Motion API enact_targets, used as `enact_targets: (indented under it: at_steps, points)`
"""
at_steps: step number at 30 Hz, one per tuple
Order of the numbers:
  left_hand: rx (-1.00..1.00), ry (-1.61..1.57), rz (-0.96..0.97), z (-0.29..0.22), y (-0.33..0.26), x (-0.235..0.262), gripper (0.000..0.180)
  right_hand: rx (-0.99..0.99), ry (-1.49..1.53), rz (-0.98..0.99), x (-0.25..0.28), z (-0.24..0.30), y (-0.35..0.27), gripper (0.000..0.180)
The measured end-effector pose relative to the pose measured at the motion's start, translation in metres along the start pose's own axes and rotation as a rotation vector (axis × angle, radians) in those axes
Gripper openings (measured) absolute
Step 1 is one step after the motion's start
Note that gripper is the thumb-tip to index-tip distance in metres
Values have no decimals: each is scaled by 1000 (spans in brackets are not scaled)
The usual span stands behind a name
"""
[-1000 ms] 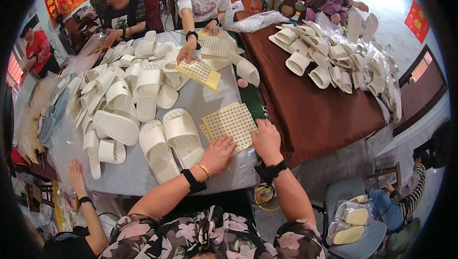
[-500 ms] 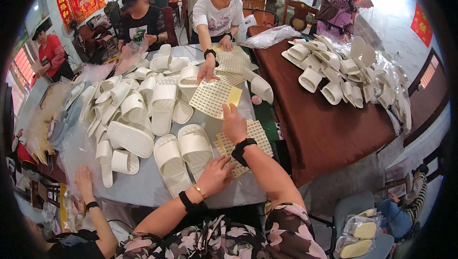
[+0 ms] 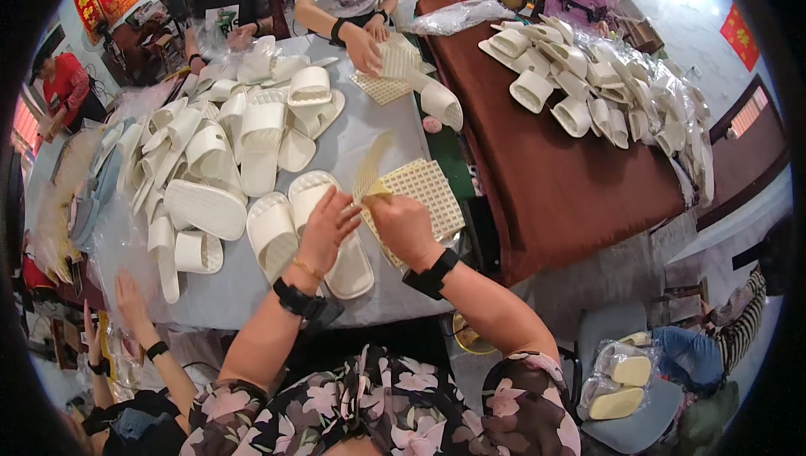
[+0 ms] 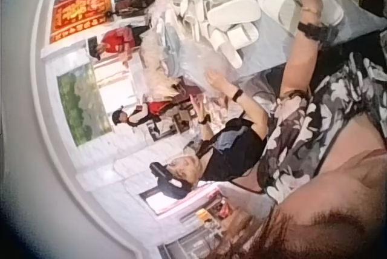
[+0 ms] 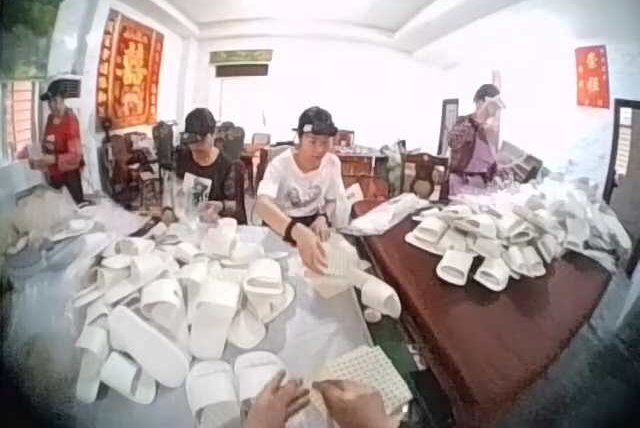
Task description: Applying size or branding stickers to the interior of white slippers in a workshop setting.
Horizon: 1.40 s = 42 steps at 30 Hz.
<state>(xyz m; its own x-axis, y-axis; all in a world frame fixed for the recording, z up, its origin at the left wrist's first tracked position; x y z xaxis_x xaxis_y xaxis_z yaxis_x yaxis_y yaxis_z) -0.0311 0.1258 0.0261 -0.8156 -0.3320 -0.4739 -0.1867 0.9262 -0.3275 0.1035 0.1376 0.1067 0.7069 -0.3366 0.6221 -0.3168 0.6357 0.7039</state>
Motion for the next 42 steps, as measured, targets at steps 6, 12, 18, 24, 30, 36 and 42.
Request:
enact_targets:
  at_steps: [6, 12, 18, 24, 30, 36, 42]
  points:
    - [-66, 185, 123, 11, 0, -5, 83, 53, 7, 70, -10, 16, -32, 12]
    - [-178, 220, 80, 6, -3, 6, 53, 0, 61, 147, -14, 24, -39, 16]
    - [-135, 21, -159, -37, 6, 55, 27, -140, -194, 241, -19, -11, -58, 68]
    - [-163, 106, -172, -70, 14, 79, 28, -283, -242, 442, -39, -24, -68, 71]
    - [-95, 234, -135, -74, 16, 83, 28, -257, -479, 533, -60, -20, -73, 57]
    - [-75, 305, -82, -68, 27, 90, 29, -208, -514, 328, -61, -33, -77, 41]
    - [23, 509, -11, -65, 39, 84, 27, -495, -92, 239, -18, -57, -66, 40]
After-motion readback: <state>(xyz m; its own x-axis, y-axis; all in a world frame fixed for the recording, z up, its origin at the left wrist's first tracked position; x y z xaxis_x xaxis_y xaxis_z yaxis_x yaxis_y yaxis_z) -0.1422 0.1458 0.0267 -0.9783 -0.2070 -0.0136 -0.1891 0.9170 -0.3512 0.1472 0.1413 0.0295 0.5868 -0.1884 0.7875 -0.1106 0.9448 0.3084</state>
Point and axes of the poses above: each hand's wrist, its own y-axis towards the middle knuckle, its own x-axis out of the back of the hand, z = x × y, the point moved 8 cm from there along y, towards the middle knuckle, and after that the axes turned 8 degrees about -z, right-handed, at the moved point
